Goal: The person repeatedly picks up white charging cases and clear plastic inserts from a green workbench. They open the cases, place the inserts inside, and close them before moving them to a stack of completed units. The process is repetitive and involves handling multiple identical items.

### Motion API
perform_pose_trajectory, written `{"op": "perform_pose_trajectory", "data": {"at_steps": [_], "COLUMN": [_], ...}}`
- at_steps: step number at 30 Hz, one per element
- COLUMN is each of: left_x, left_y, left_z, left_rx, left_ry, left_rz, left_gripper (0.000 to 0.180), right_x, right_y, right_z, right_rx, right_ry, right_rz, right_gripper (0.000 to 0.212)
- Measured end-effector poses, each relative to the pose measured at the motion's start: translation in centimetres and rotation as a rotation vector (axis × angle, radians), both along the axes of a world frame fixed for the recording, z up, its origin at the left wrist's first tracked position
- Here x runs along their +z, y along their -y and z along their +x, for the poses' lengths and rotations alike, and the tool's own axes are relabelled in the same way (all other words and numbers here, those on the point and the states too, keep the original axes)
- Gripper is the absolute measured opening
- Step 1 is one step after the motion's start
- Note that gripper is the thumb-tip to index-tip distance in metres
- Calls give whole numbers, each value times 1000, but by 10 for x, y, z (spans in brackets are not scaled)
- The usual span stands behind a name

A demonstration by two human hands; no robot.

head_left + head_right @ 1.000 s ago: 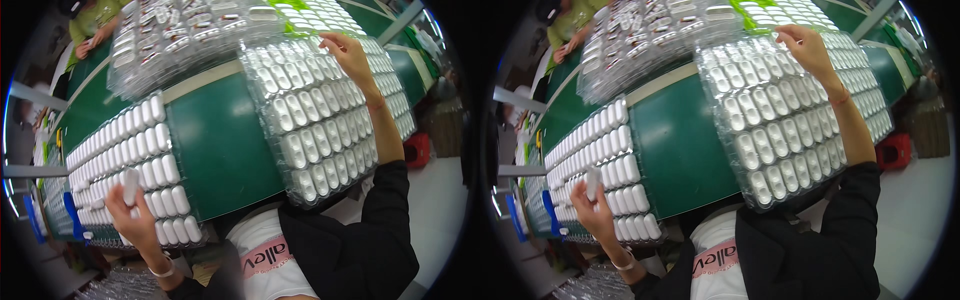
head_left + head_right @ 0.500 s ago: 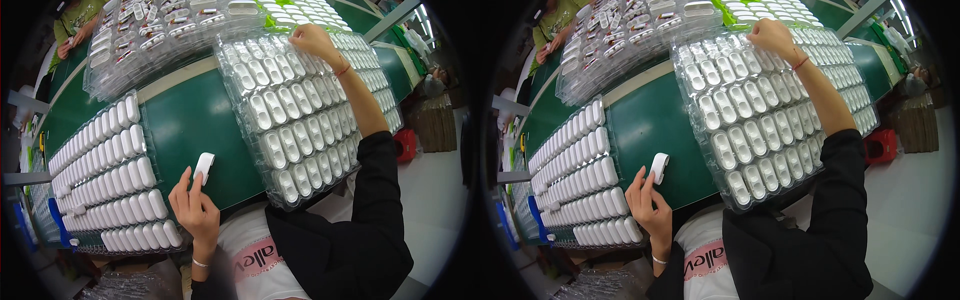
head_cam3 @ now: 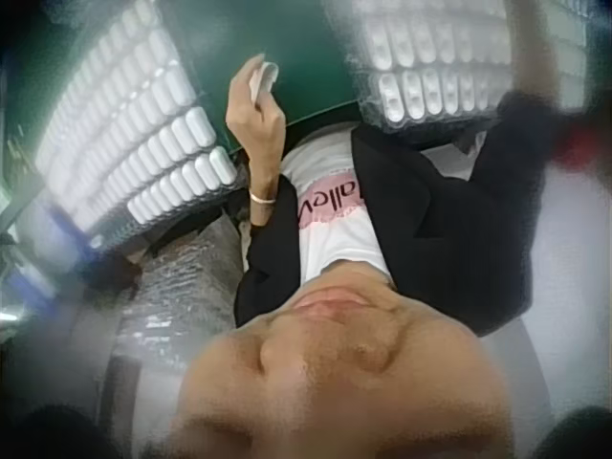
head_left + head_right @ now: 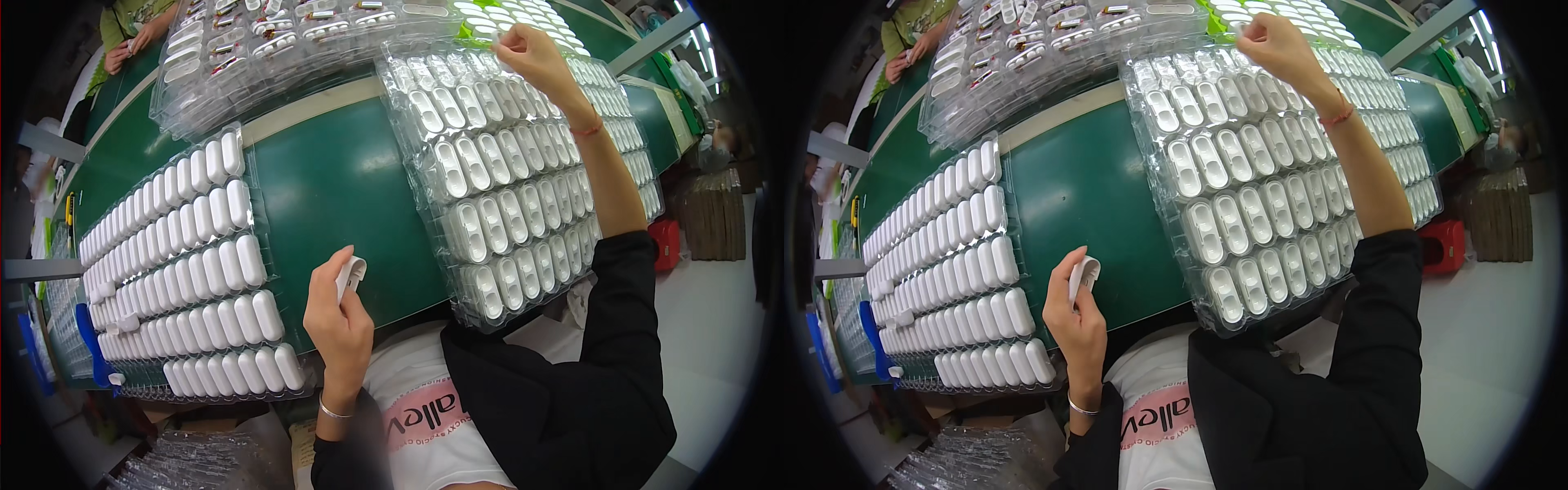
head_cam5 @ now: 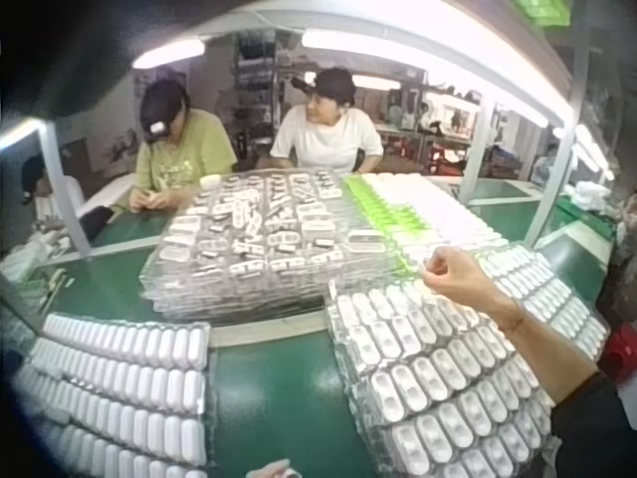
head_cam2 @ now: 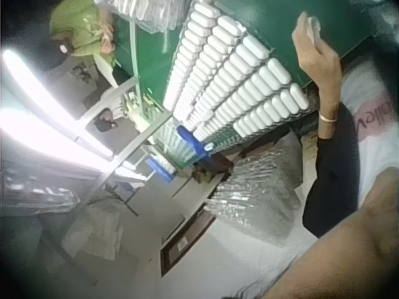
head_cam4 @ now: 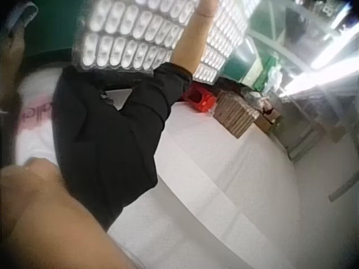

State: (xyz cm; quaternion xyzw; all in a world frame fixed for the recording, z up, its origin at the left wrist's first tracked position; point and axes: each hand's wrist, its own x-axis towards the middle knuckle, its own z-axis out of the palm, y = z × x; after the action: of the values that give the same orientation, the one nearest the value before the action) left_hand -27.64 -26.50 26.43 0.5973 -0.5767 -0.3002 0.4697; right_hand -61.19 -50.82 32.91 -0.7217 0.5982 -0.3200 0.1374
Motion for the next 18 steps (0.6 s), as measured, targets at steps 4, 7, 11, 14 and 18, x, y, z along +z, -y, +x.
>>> {"op": "perform_pose_trajectory", "data": {"at_steps": [4, 7, 11, 14, 18], "left_x": [0, -1, 1, 6, 2], "left_y": [5, 12, 11, 6, 1], "left_z": [13, 11, 5, 9, 10], "left_rx": [-157, -309, -181, -154, -117], "left_ry": [-486, -749, -852, -919, -872], "left_rz": [290, 355, 269, 246, 215], "left_gripper": [33, 52, 53, 54, 53], "right_x": [7, 3, -6, -19, -23], "right_y": [-45, -78, -107, -116, -123], "right_z": [77, 123, 158, 171, 180], "right_rx": [391, 490, 576, 684, 713], "right_ry": [391, 588, 701, 662, 759], "right_rz": [271, 477, 636, 659, 778], "right_gripper": [26, 27, 20, 16, 18]}}
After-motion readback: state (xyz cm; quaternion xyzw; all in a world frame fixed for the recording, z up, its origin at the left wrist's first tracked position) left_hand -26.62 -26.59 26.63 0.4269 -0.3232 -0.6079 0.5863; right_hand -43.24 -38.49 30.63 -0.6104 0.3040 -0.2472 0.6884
